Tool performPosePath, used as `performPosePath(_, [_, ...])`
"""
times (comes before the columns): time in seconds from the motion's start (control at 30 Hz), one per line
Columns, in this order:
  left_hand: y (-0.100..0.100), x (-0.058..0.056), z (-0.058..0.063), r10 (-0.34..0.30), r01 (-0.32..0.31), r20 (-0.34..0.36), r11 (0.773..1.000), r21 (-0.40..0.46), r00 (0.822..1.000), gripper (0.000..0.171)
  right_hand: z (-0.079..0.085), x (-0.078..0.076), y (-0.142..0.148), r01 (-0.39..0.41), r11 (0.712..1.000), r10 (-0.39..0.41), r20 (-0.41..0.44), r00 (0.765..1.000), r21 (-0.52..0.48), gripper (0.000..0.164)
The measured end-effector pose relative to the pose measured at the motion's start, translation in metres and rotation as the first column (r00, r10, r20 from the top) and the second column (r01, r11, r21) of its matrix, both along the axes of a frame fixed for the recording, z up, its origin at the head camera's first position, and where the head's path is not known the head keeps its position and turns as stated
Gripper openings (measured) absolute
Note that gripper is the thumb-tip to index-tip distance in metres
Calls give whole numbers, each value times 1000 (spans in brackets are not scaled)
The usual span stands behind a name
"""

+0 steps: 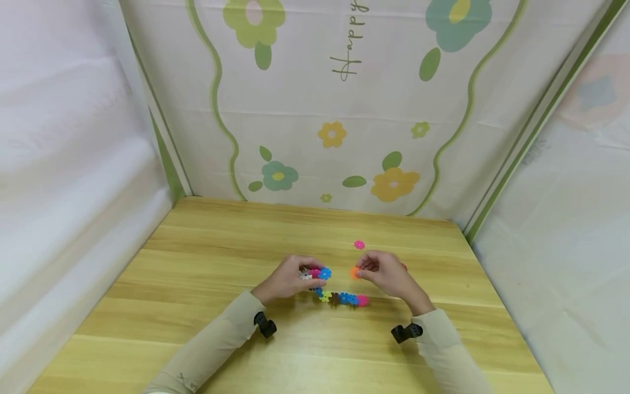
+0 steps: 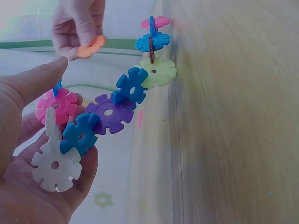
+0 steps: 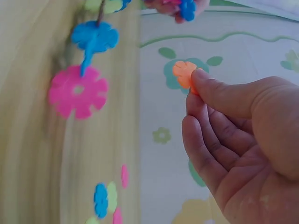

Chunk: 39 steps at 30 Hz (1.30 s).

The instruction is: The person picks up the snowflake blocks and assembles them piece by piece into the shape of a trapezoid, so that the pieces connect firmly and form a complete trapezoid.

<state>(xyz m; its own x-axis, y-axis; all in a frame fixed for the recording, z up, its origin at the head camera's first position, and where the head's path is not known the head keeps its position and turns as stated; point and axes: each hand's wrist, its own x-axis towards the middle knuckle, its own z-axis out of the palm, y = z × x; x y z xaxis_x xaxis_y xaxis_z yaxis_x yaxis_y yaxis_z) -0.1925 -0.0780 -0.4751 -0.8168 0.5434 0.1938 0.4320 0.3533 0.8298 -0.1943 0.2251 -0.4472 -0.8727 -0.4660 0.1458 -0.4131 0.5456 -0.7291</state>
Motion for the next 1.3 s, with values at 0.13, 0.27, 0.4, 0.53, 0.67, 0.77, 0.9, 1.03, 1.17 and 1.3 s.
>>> performPosePath(0.13, [1,0,0,-5,5,-8,1000,1,1000,32,4,3,-14,-10,998,8,-35,999,-59,9])
performPosePath(0.27, [2,-1,-2,-12,12,0,1000,6,1000,31,6,7,-24,-29,995,25,-47,999,-99,9])
performPosePath(0.4, [2,-1,-2,-18,18,-1,1000,17,1000,30,5,8,-31,-47,994,41,-62,997,-101,8])
performPosePath(0.53, [3,0,-2,-15,15,-11,1000,13,1000,29,3,9,-36,-68,992,61,-71,996,-103,8])
performPosePath(0.67, [4,0,-2,-14,14,-12,1000,11,1000,27,0,9,-39,-67,993,60,-78,995,-94,8])
performPosePath(0.77, [4,1,-2,-21,21,-10,1000,16,1000,26,-2,10,-41,-57,995,50,-96,994,-81,9])
performPosePath(0.9, [5,1,-1,-34,33,2,999,29,999,25,-3,11,-44,-43,996,33,-123,992,-81,11])
performPosePath(1.03, [5,2,0,-51,49,31,998,51,998,23,-6,12,-48,-20,995,4,-156,988,-100,14])
performPosePath(1.17, [5,3,1,-56,56,12,997,50,998,21,-11,12,-51,-3,995,-18,-201,979,-104,13])
performPosePath(1.3, [4,3,3,-51,52,-28,998,26,998,19,-11,13,-55,6,995,-26,-193,981,-104,13])
